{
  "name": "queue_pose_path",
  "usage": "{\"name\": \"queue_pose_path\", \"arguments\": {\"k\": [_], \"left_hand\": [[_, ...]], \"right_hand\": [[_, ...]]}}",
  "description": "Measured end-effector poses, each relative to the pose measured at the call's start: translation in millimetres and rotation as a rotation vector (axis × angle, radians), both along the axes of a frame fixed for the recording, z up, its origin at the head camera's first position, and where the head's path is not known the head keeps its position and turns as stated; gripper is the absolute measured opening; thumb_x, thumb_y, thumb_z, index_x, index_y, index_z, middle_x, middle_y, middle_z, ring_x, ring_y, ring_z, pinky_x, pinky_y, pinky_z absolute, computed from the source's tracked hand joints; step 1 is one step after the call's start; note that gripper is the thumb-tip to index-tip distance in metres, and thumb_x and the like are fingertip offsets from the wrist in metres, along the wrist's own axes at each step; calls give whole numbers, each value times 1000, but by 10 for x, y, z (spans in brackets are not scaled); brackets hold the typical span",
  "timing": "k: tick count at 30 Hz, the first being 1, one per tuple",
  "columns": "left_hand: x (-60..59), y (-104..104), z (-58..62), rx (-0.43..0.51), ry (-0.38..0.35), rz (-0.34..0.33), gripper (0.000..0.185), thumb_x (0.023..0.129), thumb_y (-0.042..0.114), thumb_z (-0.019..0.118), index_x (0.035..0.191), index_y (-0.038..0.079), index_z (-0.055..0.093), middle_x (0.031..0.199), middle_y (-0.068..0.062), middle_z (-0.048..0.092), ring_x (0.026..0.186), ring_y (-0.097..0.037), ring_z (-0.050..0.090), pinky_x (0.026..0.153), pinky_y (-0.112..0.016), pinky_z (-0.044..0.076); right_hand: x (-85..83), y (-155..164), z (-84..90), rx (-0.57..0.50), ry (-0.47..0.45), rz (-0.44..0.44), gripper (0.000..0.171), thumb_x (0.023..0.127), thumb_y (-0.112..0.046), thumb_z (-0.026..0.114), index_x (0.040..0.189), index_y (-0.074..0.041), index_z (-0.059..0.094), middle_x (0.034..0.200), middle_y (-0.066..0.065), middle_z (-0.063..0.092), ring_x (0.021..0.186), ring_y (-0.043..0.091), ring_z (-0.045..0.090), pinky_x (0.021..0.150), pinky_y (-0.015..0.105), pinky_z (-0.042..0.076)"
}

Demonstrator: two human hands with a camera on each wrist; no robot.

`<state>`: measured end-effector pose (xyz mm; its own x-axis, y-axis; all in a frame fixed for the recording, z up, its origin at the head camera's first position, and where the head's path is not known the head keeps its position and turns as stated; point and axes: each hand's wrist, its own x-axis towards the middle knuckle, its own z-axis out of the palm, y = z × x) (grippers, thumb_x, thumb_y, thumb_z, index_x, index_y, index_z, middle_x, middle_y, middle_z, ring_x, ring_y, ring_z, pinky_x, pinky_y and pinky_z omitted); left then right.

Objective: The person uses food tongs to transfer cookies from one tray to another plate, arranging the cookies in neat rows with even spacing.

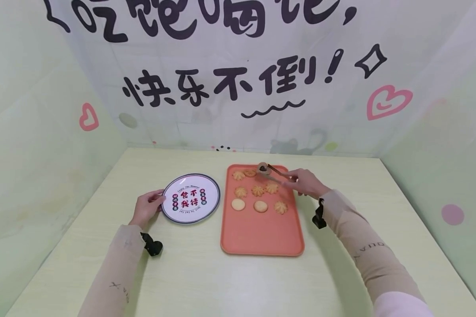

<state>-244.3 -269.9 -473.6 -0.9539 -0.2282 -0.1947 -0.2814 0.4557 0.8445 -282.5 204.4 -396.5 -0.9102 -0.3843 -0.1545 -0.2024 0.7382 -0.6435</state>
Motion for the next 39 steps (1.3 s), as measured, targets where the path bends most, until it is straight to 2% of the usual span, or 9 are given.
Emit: {"name": "queue_pose_path", "arguments": {"k": [5, 11, 15, 18, 21, 24, 26, 33, 39], "left_hand": [[-10, -3, -4, -4, -3, 3, 40, 90, 20, 52, 128, 10, 47, 110, -14, 53, 88, -19, 52, 62, -12, 46], [-18, -7, -17, -4, -7, -1, 40, 90, 21, 52, 128, 9, 47, 110, -14, 53, 88, -19, 52, 63, -14, 47], [-14, -17, -26, -3, -9, -1, 40, 90, 21, 52, 128, 10, 47, 111, -14, 52, 89, -19, 52, 64, -14, 47], [-7, -17, -21, -4, -4, -4, 41, 90, 22, 52, 129, 10, 46, 112, -14, 52, 90, -19, 52, 64, -13, 47], [-4, -14, -12, -5, -6, -1, 41, 90, 22, 52, 129, 10, 46, 112, -14, 52, 90, -19, 52, 62, -11, 45], [-3, -11, -6, -2, -8, -1, 42, 90, 22, 52, 129, 10, 45, 112, -14, 51, 90, -19, 51, 60, -9, 44], [-3, -18, -6, 4, -8, -1, 42, 90, 21, 52, 129, 9, 45, 112, -14, 51, 90, -19, 51, 59, -9, 44], [15, -16, 6, 38, -10, 5, 41, 90, 20, 52, 128, 9, 46, 111, -15, 51, 89, -20, 52, 58, -9, 44], [20, -9, 34, 57, 4, -5, 41, 89, 20, 53, 128, 7, 47, 111, -16, 52, 85, -17, 53, 60, -11, 46]], "right_hand": [[-3, -90, 122, -6, 14, 36, 48, 87, -30, 56, 129, -10, 46, 78, 21, 57, 52, 37, 49, 40, 30, 39], [-53, -301, 197, -17, 54, 75, 47, 85, -32, 58, 129, -19, 47, 70, 11, 58, 40, 18, 41, 39, 33, 42], [-83, -482, 207, -17, 78, 115, 46, 85, -33, 58, 128, -20, 47, 66, 11, 58, 40, 21, 44, 40, 34, 43], [-95, -638, 212, -10, 98, 138, 45, 85, -32, 58, 128, -20, 48, 63, 13, 56, 40, 18, 40, 39, 28, 38], [-93, -816, 226, -26, 101, 174, 45, 85, -31, 58, 127, -18, 49, 54, 8, 49, 40, 14, 34, 40, 25, 31], [-83, -995, 240, -39, 87, 213, 46, 84, -32, 60, 127, -20, 50, 48, 0, 39, 40, 12, 31, 41, 23, 28], [-85, -1121, 245, -44, 67, 242, 46, 83, -35, 60, 126, -23, 50, 48, 0, 36, 40, 13, 31, 41, 22, 28], [-108, -1511, 235, 51, 80, 290, 43, 84, -35, 59, 124, -22, 52, 60, 0, 43, 45, 9, 35, 43, 21, 31], [-144, -1764, 175, 138, 141, 310, 44, 83, -30, 61, 124, -20, 53, 53, -1, 34, 44, 10, 28, 41, 21, 24]]}}
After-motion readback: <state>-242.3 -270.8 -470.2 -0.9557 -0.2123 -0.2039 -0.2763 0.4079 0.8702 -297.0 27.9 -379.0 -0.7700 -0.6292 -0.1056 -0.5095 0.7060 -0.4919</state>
